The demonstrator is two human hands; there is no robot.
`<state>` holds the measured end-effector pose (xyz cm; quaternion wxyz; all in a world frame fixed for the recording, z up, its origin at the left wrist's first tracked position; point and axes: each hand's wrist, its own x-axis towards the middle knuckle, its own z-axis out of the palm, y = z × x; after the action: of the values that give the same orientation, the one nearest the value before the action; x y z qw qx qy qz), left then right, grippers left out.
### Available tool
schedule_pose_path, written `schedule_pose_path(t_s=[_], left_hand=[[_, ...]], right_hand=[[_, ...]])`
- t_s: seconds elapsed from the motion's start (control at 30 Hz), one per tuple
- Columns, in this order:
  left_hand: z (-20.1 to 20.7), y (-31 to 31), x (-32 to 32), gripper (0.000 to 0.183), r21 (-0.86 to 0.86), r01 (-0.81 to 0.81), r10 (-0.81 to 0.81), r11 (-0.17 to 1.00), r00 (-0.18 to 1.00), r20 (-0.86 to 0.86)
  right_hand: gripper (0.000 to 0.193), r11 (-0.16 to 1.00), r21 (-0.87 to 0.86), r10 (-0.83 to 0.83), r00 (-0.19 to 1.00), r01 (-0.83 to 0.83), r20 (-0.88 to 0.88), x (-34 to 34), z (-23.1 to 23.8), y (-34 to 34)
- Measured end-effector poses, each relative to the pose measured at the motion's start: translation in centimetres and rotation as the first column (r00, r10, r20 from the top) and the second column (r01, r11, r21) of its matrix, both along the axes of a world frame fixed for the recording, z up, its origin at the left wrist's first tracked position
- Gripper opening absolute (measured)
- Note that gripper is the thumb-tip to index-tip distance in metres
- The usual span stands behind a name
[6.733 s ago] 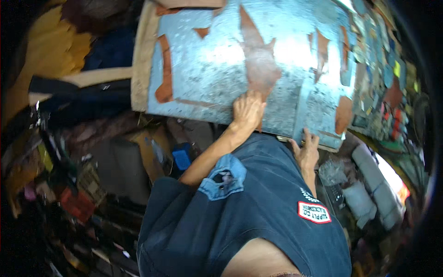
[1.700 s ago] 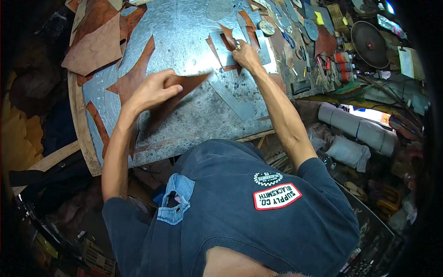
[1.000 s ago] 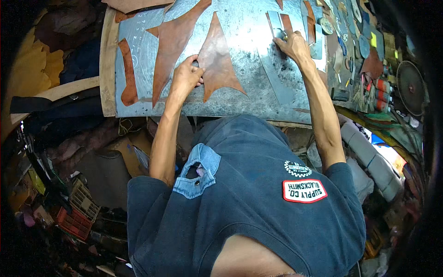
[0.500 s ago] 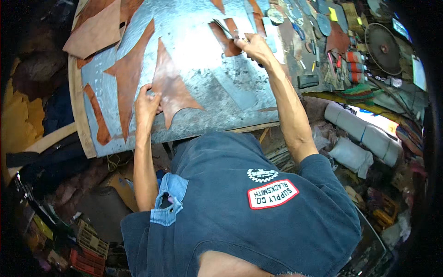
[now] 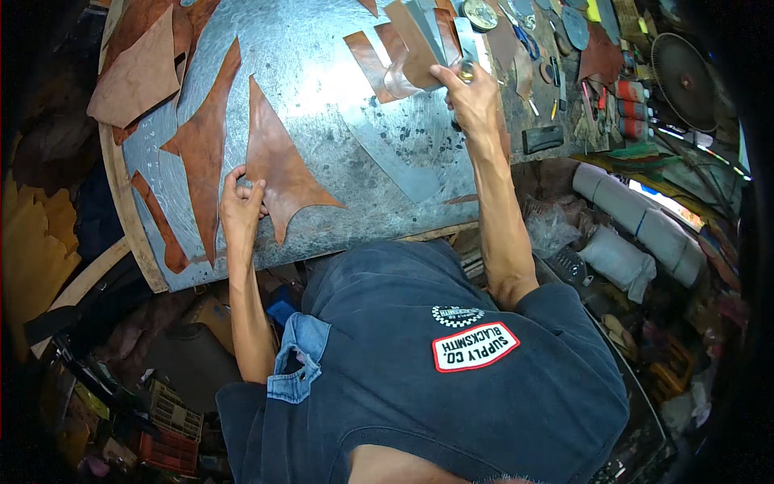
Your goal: The person positions metal templates over sheets of leather on a workbench and cuts out leather pieces along the templates using a handheld blade.
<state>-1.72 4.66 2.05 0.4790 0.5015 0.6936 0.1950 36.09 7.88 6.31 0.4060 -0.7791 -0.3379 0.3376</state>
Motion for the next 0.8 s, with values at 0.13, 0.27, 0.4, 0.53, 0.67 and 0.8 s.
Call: schedule_pose_path(t_s=[0.13,0.27,0.4,0.53,0.67,0.8], left_hand=[[0.1,0.2,0.3,0.045,-0.012,-0.017,0.017,1.0,1.0,-0.018],[0.0,-0.2,0.2,0.043,-0.022,-0.055,0.054,0.998,0.998,-0.043],[-0.8,-0.1,0.2,0.035,0.04,-0.011,0.013,0.999,0.999,-0.043],[-0.7,0.4,0.0,0.028,-0.078,-0.07,0.075,0.995,0.995,0.059],[-0.2,0.4,-0.5,0.029,-0.194,-0.024,0.055,0.981,0.986,0.159],[0.5,-0.2,-0.9,0.029,-0.196,0.048,-0.034,0.979,0.996,0.079]], right_hand=[[0.026,0.96,0.259,-0.006,0.914,-0.109,0.406,0.2,-1.0,-0.7],[0.024,0.915,-0.083,0.342,0.652,-0.394,0.677,-2.2,-2.4,0.5],[0.03,0.889,0.016,0.348,0.698,-0.458,0.626,-2.6,-4.3,-0.2],[0.027,0.952,0.015,0.261,0.839,-0.304,0.477,-1.1,-3.1,0.1],[0.016,0.994,0.03,0.091,0.969,-0.1,0.229,-1.2,0.4,-1.6],[0.01,0.999,0.024,0.042,0.98,-0.038,-0.196,-3.8,1.3,-4.8]])
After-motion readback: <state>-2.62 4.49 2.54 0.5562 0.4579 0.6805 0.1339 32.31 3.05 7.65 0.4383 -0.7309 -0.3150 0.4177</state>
